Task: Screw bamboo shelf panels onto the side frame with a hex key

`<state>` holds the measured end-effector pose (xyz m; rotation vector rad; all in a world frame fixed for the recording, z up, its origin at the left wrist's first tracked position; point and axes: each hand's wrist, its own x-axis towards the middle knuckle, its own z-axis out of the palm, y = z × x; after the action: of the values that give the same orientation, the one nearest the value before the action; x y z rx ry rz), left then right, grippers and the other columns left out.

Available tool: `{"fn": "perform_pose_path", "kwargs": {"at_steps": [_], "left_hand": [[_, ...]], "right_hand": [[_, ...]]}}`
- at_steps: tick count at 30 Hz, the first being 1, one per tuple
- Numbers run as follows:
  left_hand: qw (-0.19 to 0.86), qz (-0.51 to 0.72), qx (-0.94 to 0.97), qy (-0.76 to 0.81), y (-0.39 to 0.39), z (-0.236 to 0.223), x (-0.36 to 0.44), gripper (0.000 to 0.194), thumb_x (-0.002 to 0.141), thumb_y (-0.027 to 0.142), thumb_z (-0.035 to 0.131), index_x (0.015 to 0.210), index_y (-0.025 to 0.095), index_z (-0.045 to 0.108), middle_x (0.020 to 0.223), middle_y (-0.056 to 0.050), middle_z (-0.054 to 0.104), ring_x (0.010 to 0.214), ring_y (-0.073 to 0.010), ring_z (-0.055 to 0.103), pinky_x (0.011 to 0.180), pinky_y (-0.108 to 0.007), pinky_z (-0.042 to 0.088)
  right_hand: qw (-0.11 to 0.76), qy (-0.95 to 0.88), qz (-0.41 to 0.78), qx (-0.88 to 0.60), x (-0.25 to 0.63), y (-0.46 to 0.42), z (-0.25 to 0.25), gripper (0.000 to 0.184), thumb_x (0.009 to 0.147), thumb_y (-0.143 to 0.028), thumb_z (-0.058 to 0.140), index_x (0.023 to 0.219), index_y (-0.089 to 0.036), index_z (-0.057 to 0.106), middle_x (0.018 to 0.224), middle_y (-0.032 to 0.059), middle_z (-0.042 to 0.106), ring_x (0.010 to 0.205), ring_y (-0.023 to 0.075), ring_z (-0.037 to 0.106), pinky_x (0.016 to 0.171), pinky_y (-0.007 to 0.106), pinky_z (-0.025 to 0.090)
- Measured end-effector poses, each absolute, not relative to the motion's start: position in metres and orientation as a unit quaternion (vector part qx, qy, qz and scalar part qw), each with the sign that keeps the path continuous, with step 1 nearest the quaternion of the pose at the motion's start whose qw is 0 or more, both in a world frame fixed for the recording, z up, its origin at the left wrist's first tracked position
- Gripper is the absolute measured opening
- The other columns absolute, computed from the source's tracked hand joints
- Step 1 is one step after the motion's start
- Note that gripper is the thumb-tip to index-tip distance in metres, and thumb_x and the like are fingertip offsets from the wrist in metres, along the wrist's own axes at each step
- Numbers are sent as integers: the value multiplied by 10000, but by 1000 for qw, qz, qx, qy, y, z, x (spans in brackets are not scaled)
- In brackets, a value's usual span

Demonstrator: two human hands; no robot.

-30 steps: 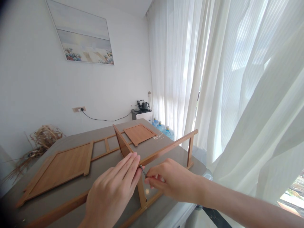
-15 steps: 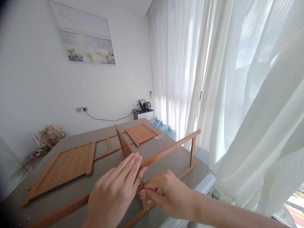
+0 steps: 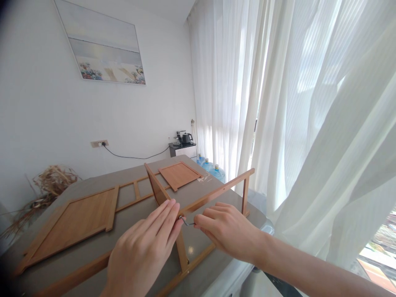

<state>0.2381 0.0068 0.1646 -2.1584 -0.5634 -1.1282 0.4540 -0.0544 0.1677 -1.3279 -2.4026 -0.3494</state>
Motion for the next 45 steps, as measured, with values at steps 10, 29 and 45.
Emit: {"fn": "perform_pose_path", "kwargs": {"at_steps": [10,29,45], "left_hand": [[317,-426,-819,-219,6,164,237,259,977,200,502,1132,110,689,1140,-96,731,1036,-212,696,690,-304,496],[315,-431,-818,-216,6,164,239,246,963,188,526,1124,101,690,1121,-98,738,1017,-211,702,674,-307,495],[327,-414,-822,-213,4,166,238,258,960,161,508,1132,98,689,1139,-106,730,1020,-220,704,674,-300,511]], "right_hand": [[127,-863,-130,-471,454,-52,185,234,1051,-235,349,886,-210,513,738,-27,559,635,120,459,632,270,322],[30,-845,-280,-454,454,-57,204,229,867,1,443,923,-206,520,750,-10,549,648,151,448,635,298,308],[261,-774,264,-512,432,-56,170,270,1020,-274,383,786,-197,495,654,-16,622,575,95,598,556,193,433]]}}
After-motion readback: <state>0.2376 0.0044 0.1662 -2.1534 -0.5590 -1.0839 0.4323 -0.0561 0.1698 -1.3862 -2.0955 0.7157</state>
